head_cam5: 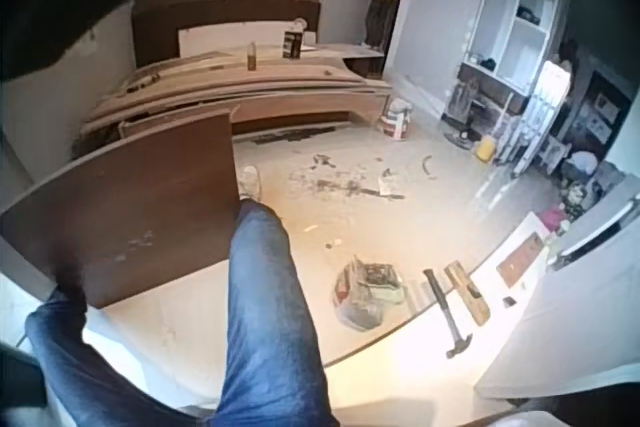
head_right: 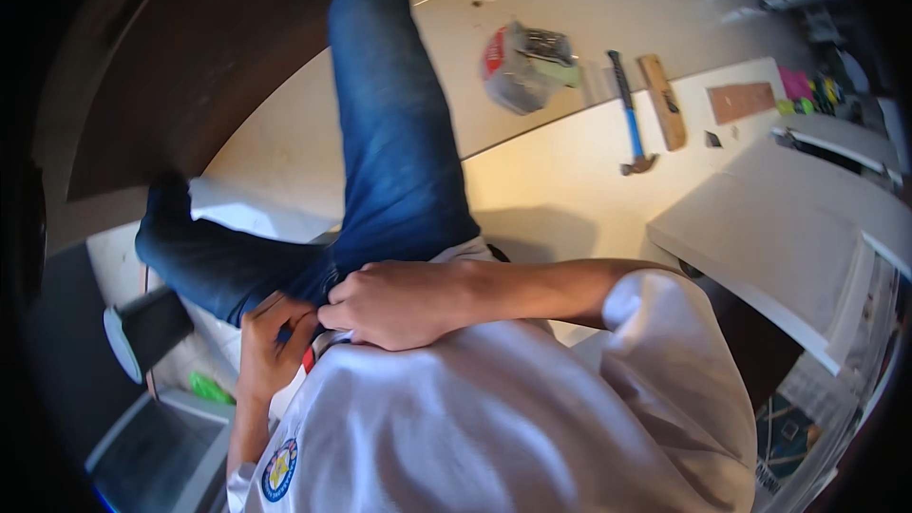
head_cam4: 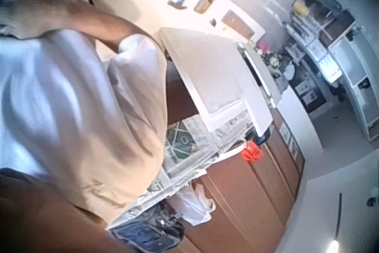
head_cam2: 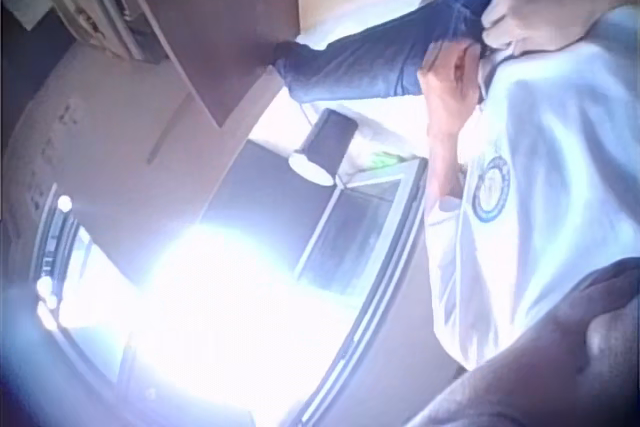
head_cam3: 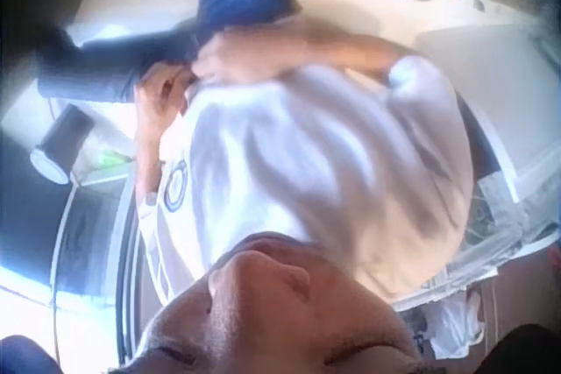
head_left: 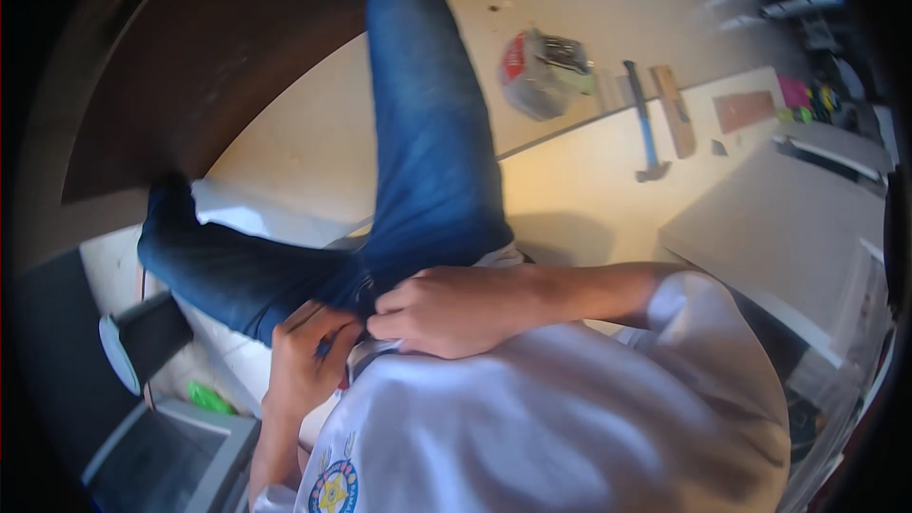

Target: The person is assembling a piece of wooden furniture, likely a cabinet or drawer unit. They handle various wooden panels and components, aligning them and using a wooden block to tap parts into place. The task involves fitting pieces together and ensuring they are properly seated.

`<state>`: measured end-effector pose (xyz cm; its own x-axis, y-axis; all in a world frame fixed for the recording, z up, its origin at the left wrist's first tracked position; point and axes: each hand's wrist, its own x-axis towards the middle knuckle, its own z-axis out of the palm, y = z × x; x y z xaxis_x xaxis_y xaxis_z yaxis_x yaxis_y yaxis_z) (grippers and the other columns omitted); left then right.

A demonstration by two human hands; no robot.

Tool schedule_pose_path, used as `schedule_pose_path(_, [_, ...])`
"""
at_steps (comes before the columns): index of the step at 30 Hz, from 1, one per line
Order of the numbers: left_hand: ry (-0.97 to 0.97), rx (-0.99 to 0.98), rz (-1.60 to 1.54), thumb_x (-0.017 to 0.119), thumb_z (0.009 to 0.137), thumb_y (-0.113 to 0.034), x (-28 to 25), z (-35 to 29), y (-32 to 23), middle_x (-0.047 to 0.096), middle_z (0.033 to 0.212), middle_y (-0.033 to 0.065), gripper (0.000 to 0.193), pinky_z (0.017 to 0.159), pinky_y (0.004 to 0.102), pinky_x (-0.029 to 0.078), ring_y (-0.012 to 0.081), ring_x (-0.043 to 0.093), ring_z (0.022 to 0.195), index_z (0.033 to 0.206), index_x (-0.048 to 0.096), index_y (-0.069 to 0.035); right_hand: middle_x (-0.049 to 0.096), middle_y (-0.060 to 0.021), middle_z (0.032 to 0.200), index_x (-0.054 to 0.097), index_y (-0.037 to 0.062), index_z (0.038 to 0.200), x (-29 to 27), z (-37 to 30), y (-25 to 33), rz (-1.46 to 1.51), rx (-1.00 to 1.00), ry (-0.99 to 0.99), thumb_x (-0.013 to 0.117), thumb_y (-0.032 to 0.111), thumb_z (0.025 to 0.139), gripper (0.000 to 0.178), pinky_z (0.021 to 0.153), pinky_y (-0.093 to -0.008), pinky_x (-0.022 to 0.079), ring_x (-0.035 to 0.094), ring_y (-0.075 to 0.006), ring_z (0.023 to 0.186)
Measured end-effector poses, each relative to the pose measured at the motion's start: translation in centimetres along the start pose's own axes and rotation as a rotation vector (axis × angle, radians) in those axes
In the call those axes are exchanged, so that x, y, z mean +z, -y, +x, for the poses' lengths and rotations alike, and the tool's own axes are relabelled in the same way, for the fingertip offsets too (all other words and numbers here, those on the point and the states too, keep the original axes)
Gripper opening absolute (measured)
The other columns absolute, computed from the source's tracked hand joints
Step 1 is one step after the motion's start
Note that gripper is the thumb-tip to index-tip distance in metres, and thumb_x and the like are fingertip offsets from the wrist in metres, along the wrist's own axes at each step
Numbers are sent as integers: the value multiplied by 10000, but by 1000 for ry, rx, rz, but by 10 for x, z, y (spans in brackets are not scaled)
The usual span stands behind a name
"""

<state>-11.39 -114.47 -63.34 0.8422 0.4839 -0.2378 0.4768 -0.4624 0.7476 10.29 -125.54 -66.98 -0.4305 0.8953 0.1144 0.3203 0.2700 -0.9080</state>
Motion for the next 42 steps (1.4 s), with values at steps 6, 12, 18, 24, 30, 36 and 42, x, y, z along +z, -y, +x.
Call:
schedule_pose_path(6, [267, 25, -22, 733, 824, -58, 8, 3, -6, 691, 947, 185, 204, 769, 410, 575, 350, 689, 864, 1014, 724, 16, 693, -143, 823, 640, -16, 889, -29, -4, 29, 525, 212, 284, 641, 90, 938, 117, 731, -389, 520, 670, -326, 786])
schedule_pose_path(12, [269, 26, 199, 744, 842, -107, 22, -12, -9, 661, 1118, 232, 352, 904, 440, 540, 396, 647, 1039, 1134, 638, 58, 703, -209, 946, 670, -41, 965, -6, -8, 0, -152, 335, 194, 587, 42, 902, 133, 822, -463, 542, 690, -369, 949])
schedule_pose_path(18, [320, -24, 182, 737, 833, -113, 27, -2, 1, 655, 1123, 266, 381, 882, 464, 533, 438, 638, 1059, 1128, 592, 79, 662, -183, 956, 642, -29, 993, 9, -3, -10, -435, 235, 289, 583, 78, 877, 169, 814, -457, 548, 673, -361, 928])
schedule_pose_path(24, [378, -77, 187, 768, 782, -107, 23, 14, 14, 697, 918, 253, 342, 770, 484, 549, 471, 676, 883, 1011, 590, 73, 648, -208, 967, 620, 1, 1064, 20, -2, -9, -426, 247, 207, 524, 102, 909, 209, 806, -475, 563, 675, -370, 919])
schedule_pose_path(30, [304, -95, -33, 812, 719, -75, 20, 20, 17, 733, 890, 197, 308, 765, 369, 590, 308, 751, 837, 972, 681, 42, 532, -127, 915, 620, 35, 971, 22, -16, -7, -443, -26, -1, 593, 94, 852, 136, 629, -378, 586, 641, -273, 820])
schedule_pose_path(36, [423, -185, -111, 813, 656, -128, 3, 26, 26, 731, 911, 181, 392, 793, 373, 582, 321, 740, 872, 975, 660, 41, 519, -61, 902, 612, 81, 891, 32, -21, -10, -480, -168, -167, 621, 115, 831, 70, 587, -348, 579, 607, -200, 815])
schedule_pose_path(42, [539, -181, -227, 886, 646, -166, 1, 33, 31, 679, 886, 123, 513, 789, 347, 568, 233, 696, 837, 1018, 591, 28, 530, -56, 941, 617, 88, 914, 21, -18, -10, -436, -389, -112, 637, 144, 829, 104, 631, -328, 560, 576, -195, 872])
